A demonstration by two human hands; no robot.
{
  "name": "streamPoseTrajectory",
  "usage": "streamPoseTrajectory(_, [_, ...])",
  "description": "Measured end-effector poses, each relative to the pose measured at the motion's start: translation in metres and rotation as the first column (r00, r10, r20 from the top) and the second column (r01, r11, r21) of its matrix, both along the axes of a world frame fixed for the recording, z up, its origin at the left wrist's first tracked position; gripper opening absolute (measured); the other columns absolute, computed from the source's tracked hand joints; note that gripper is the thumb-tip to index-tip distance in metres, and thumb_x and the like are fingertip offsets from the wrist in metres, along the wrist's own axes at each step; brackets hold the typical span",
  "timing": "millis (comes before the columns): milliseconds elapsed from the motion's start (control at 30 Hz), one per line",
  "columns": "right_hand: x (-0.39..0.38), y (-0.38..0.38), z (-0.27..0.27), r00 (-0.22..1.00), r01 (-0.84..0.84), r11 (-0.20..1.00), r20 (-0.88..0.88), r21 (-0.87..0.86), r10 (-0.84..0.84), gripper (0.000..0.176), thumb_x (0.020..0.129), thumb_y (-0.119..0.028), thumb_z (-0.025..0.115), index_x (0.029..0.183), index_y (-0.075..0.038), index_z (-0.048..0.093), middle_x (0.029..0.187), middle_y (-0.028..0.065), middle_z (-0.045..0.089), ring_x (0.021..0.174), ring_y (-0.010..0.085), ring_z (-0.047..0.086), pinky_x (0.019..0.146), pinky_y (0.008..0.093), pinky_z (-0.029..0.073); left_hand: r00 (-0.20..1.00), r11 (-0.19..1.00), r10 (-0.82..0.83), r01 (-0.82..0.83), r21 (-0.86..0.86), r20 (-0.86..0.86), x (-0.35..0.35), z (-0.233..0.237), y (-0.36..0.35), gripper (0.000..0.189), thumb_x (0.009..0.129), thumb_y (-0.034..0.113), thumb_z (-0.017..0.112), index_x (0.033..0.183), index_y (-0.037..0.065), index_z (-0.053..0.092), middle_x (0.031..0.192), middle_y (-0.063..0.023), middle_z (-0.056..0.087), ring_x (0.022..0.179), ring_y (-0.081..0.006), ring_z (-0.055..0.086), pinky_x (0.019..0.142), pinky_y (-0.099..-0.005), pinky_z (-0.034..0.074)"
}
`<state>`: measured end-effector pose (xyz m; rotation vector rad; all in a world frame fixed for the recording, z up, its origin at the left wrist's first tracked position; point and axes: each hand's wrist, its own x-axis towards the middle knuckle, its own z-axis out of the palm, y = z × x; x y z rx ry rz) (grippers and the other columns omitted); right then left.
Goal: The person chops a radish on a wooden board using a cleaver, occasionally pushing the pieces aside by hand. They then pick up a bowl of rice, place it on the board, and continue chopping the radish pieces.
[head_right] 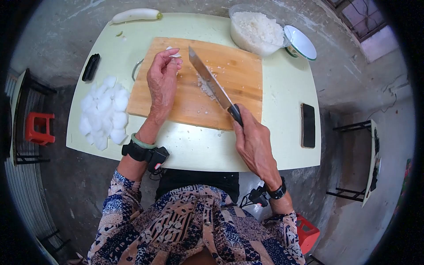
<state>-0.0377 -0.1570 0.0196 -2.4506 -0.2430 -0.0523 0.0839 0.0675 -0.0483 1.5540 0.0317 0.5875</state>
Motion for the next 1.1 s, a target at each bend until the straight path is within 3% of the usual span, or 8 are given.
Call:
streamPoseTrajectory(367, [-0.012,0.001,-0.001,0.999,-0.017,1.000,0.040,0.021,0.017,0.037,0.100,-0.003,0.058,0.136,-0.002,0.055,0.108,0.0282,0.070,0.092,0.0464,0.071,0.078,0.0457,0.056,1.000,0.999,0.014,-0.014,0.031,0.000,-0.001,0.001,0.001,0.028,0.099,-0.003,0.051,0.122,0.001,0.066,0.098,-0.0052,0.069,0.087,-0.0097,0.062,0.081,-0.0242,0.052])
streamPoseTrajectory(467, [-0.010,0.001,0.003,0.999,-0.009,0.999,-0.052,-0.033,0.008,0.038,0.100,-0.003,0.058,0.138,-0.002,0.055,0.107,0.0276,0.070,0.093,0.0463,0.071,0.078,0.0446,0.056,1.000,1.000,0.009,-0.009,0.007,0.029,0.002,-0.003,0.001,0.029,0.099,-0.002,0.050,0.123,0.001,0.066,0.097,-0.0051,0.069,0.087,-0.0098,0.062,0.081,-0.0247,0.052])
streamPoseTrajectory(633, [-0.015,0.001,-0.002,0.997,0.005,0.999,0.080,0.043,-0.008,0.038,0.100,-0.002,0.058,0.138,-0.002,0.054,0.105,0.0268,0.070,0.090,0.0447,0.071,0.077,0.0443,0.055,1.000,1.000,0.017,-0.017,0.014,-0.002,0.000,0.002,0.002,0.028,0.099,-0.002,0.051,0.122,0.001,0.066,0.097,-0.0051,0.069,0.087,-0.0099,0.062,0.081,-0.0247,0.052])
streamPoseTrajectory(767, [-0.010,-0.002,0.002,0.999,0.008,1.000,-0.045,-0.025,-0.009,0.039,0.100,-0.002,0.057,0.138,-0.002,0.054,0.105,0.0269,0.070,0.089,0.0440,0.071,0.076,0.0441,0.055,1.000,1.000,0.012,-0.012,0.005,-0.004,0.002,-0.002,0.001,0.028,0.099,-0.002,0.051,0.122,0.001,0.066,0.097,-0.0051,0.069,0.088,-0.0099,0.063,0.082,-0.0247,0.053])
streamPoseTrajectory(933, [-0.010,0.001,0.004,0.993,0.047,0.997,0.101,0.057,-0.053,0.039,0.099,-0.002,0.057,0.138,-0.002,0.054,0.103,0.0272,0.069,0.085,0.0430,0.070,0.077,0.0433,0.054,1.000,0.999,0.018,-0.019,0.028,0.016,0.003,-0.003,0.003,0.028,0.099,-0.002,0.051,0.123,0.001,0.066,0.098,-0.0054,0.069,0.087,-0.0101,0.063,0.082,-0.0248,0.053])
streamPoseTrajectory(1033, [-0.001,-0.004,-0.003,1.000,0.009,0.998,0.000,-0.061,-0.009,0.039,0.099,-0.003,0.057,0.138,-0.002,0.054,0.103,0.0269,0.070,0.085,0.0420,0.071,0.077,0.0438,0.055,1.000,1.000,0.007,-0.007,0.021,0.008,0.001,-0.002,0.001,0.028,0.099,-0.002,0.051,0.122,0.001,0.066,0.098,-0.0056,0.070,0.087,-0.0101,0.063,0.081,-0.0247,0.053])
streamPoseTrajectory(1100, [-0.001,-0.003,0.007,0.999,0.022,0.999,-0.036,-0.049,-0.024,0.039,0.099,-0.003,0.057,0.138,-0.001,0.054,0.104,0.0273,0.069,0.087,0.0430,0.071,0.077,0.0449,0.055,1.000,1.000,0.011,-0.011,0.007,0.002,0.002,-0.002,0.002,0.028,0.099,-0.002,0.052,0.122,0.001,0.066,0.098,-0.0056,0.070,0.087,-0.0100,0.063,0.081,-0.0248,0.053])
